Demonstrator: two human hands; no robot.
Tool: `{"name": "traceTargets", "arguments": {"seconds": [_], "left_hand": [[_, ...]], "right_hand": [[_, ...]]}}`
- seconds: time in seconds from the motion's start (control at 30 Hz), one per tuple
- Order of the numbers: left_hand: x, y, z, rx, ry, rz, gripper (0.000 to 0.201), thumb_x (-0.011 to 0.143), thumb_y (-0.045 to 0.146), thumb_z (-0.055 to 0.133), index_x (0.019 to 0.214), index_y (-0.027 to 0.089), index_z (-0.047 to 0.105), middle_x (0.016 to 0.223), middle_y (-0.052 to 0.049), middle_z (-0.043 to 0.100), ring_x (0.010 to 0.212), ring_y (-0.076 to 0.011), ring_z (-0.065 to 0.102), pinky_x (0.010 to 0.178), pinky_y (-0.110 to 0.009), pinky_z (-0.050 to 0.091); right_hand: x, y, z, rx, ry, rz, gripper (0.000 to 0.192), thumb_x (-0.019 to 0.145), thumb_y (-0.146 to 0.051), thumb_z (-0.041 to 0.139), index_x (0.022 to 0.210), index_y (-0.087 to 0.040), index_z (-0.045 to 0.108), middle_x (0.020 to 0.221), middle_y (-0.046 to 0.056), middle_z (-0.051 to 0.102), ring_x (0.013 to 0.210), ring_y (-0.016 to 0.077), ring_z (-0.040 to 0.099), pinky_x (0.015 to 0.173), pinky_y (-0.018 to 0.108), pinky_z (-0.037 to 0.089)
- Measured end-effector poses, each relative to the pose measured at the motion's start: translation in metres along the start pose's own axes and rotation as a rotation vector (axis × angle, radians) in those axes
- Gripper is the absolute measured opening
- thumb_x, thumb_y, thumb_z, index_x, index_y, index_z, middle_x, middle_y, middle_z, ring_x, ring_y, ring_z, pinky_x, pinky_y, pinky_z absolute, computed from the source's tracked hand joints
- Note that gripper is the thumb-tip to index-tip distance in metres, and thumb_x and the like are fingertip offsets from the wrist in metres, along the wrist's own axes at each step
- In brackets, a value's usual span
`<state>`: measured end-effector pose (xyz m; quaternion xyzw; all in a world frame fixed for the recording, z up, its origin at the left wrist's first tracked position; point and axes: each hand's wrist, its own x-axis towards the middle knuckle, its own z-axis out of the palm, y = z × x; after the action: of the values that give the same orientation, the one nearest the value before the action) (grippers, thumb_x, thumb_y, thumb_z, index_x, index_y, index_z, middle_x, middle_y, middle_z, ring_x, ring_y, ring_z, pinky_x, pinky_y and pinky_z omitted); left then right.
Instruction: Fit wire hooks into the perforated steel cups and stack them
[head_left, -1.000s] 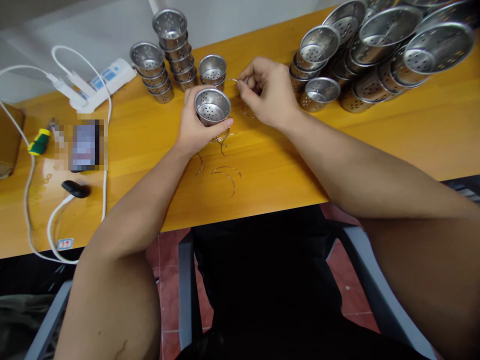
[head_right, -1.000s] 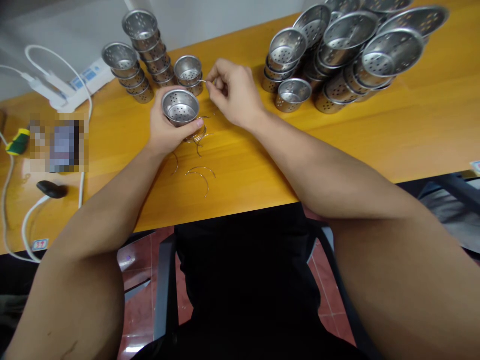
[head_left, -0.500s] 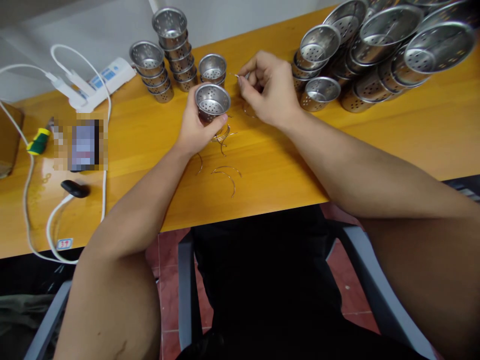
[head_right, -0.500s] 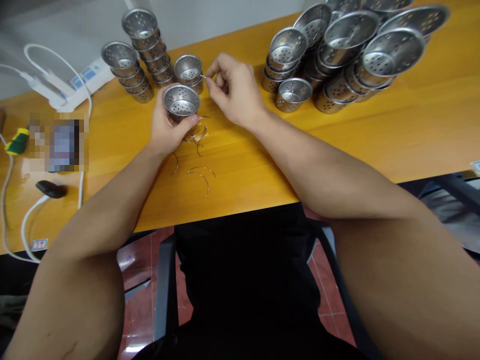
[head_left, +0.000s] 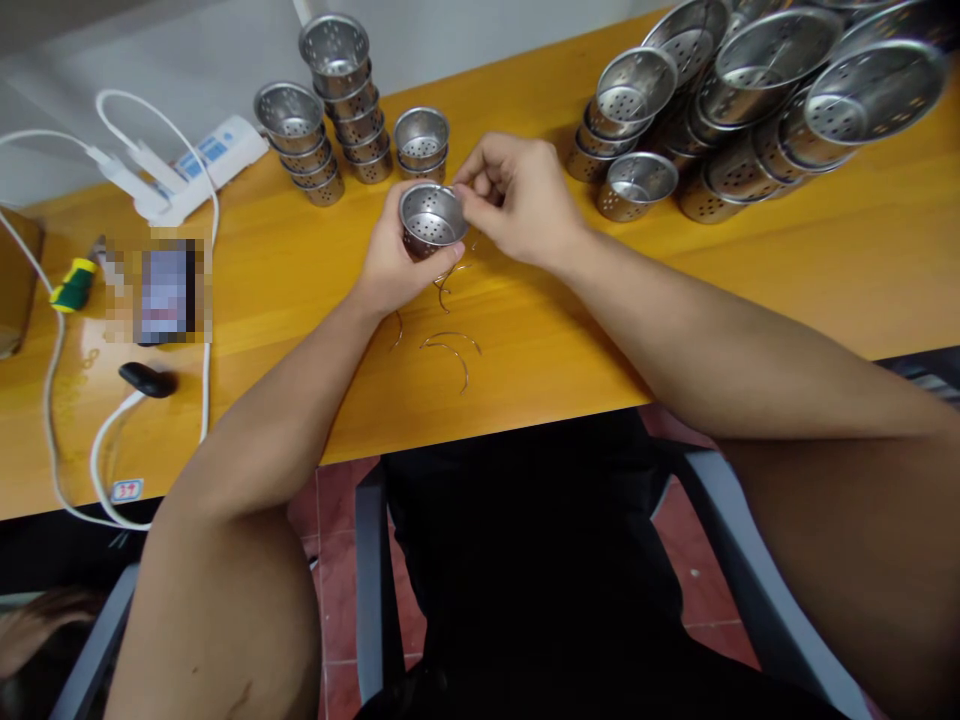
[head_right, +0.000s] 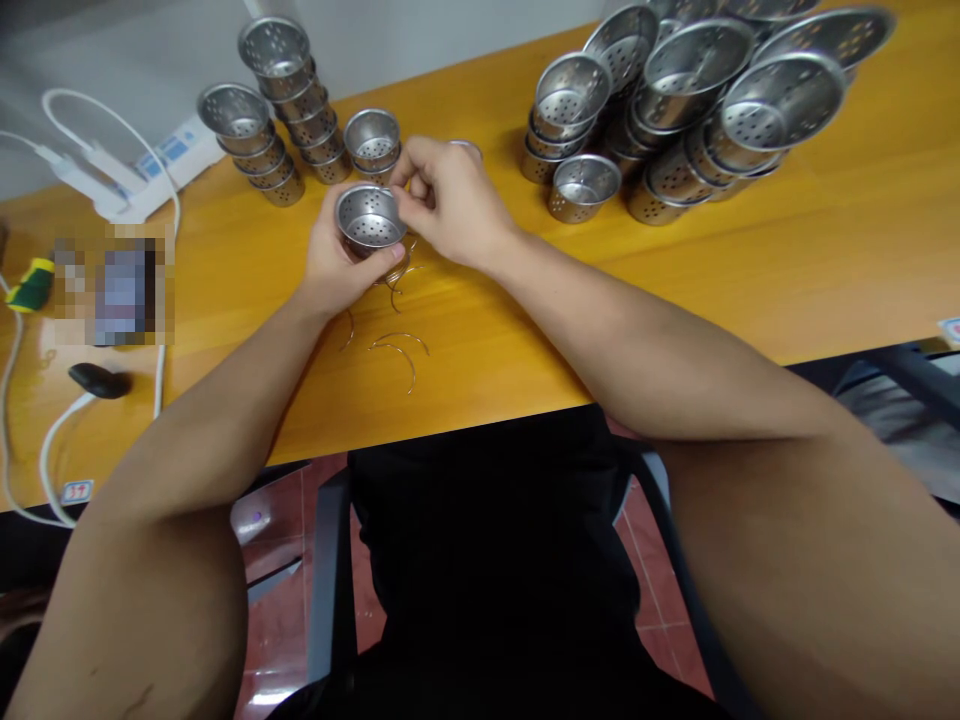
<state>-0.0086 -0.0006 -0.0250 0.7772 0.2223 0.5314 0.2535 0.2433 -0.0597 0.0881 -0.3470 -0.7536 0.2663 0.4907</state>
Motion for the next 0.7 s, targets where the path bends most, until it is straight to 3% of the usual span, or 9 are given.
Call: {"name": "traceTargets", "arguments": {"seconds": [0.33,0.7], "left_hand": [[-0.001,0.006,0.0,0.004,-0.032,0.006,0.095,0.096,0.084,0.097,0.168,0.042,0.052,0.157,-0.012,0.074,0.14,-0.0385,0.079,0.121,-0.059,0.069],[0.004,0.023,0.007,0.078,0.025,-0.125,0.092,0.087,0.085,0.104,0.156,0.039,0.063,0.148,-0.012,0.078,0.131,-0.0397,0.081,0.12,-0.063,0.069]], "right_hand": [[-0.002,-0.009,0.001,-0.009,-0.004,0.081,0.04,0.097,-0.071,0.1,0.09,-0.041,0.075,0.074,0.002,0.066,0.077,0.0342,0.063,0.059,0.047,0.046],[-0.002,-0.01,0.004,-0.051,-0.017,0.083,0.037,0.094,-0.065,0.092,0.086,-0.038,0.069,0.076,0.002,0.065,0.071,0.0325,0.056,0.064,0.046,0.044]]}}
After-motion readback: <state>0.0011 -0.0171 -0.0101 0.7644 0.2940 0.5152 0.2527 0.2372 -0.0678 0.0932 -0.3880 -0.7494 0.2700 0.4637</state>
